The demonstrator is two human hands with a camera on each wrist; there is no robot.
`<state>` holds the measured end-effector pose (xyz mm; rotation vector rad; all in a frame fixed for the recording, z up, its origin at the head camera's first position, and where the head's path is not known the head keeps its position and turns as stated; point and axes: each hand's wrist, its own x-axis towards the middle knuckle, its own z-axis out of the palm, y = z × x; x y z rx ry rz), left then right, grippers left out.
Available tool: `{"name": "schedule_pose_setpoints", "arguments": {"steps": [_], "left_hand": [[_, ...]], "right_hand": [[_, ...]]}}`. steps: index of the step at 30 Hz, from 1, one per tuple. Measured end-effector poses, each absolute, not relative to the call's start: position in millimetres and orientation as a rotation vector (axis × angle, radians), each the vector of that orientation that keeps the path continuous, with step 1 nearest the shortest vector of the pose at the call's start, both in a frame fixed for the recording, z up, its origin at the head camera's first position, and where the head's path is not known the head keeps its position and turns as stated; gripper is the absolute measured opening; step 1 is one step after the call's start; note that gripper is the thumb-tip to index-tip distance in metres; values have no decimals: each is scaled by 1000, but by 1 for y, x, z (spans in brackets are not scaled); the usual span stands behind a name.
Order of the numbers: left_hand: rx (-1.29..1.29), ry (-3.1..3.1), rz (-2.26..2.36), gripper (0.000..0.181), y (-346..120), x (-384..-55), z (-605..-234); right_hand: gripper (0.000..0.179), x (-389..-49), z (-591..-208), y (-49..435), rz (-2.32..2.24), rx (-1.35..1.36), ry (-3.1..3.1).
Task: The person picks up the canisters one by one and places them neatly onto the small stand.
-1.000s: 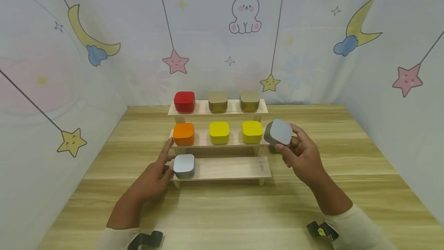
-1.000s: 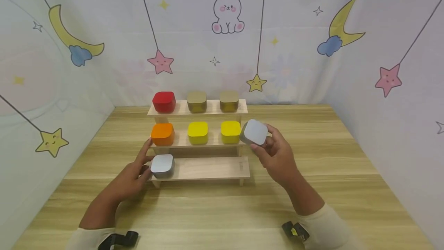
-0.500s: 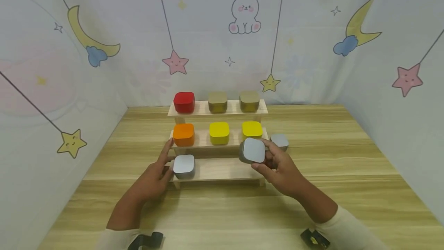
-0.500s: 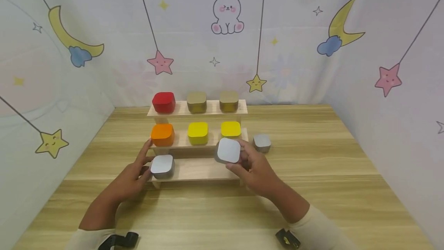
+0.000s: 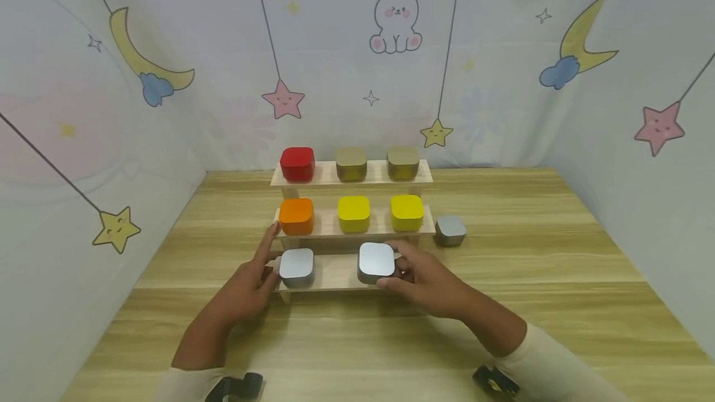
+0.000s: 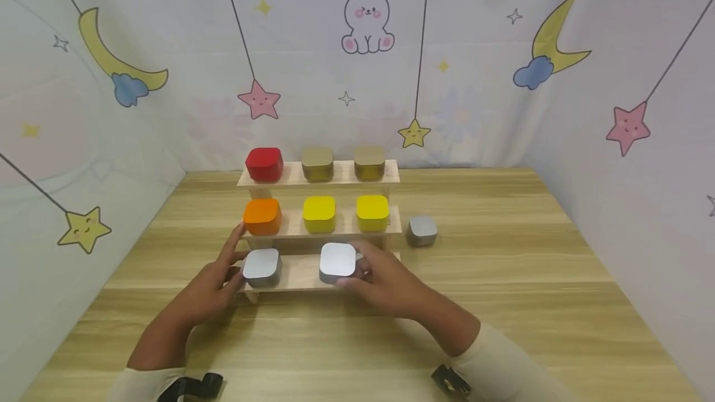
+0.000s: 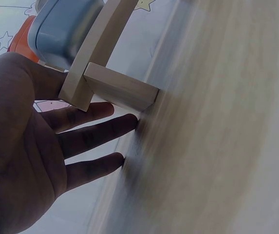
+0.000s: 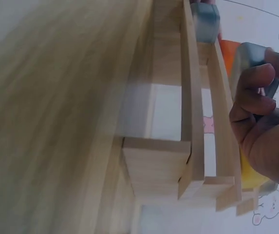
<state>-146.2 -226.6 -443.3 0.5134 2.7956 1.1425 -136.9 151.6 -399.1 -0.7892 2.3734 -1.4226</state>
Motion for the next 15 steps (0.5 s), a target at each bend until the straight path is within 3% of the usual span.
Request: {"name": "schedule_pose_setpoints", "arguments": {"steps": [15], "left_hand": [[504,2764,1168,99,-226,-146,-443]], "right_hand": [[55,-152,-386,121,-1110,-660,2508]]}}
